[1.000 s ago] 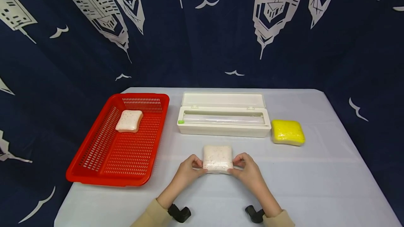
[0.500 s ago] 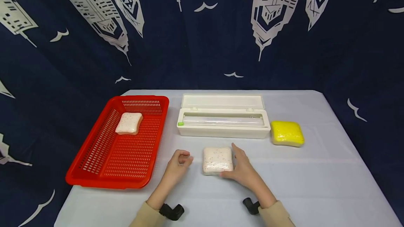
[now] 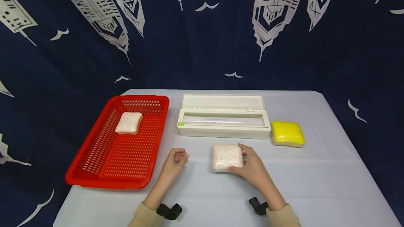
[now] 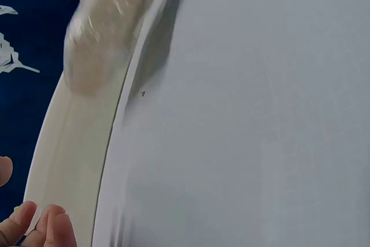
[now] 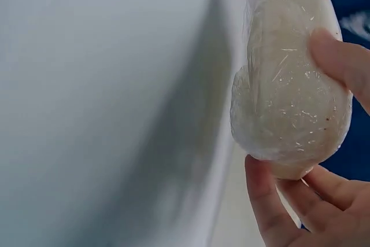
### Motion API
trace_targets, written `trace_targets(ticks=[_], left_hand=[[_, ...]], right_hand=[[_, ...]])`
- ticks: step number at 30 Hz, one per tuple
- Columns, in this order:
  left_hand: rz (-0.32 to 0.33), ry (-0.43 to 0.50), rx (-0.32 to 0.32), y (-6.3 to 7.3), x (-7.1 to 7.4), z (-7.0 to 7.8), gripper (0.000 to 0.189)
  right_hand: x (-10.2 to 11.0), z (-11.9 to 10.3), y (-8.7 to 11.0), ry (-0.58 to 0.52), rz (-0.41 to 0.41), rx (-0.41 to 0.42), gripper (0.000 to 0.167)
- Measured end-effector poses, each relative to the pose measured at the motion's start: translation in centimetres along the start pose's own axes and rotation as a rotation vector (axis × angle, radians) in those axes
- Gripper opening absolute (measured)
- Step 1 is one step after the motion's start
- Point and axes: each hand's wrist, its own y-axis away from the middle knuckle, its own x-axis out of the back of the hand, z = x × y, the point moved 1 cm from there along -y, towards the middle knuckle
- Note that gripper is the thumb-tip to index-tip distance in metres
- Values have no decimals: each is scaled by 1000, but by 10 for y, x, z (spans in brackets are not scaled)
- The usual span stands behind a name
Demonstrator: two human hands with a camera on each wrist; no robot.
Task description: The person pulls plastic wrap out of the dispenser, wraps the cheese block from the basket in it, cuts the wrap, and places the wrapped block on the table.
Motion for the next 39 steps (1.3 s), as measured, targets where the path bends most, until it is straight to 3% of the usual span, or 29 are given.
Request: trace_targets(ticks=[3,9,13,20,34,39], left_hand=[[-3,9,-5,-1,1,2,30],[-9,13,2,-1,2,1,30],[-1,10,0,0,3,1,28],[-20,13,-8,0,3,1,29],[12,-12,1,-10,3,0,27],[38,-9,-19,-16,2,5,28]], right_hand=[[32,16,7,10,13,-53,107],[98,72,22,26,-4,-264,114],[120,107,24,34,-16,-344,117],[123,130,18,35,-9,-352,119],[118,128,18,44,155,-337,106],[114,127,20,73,161,-319,97]])
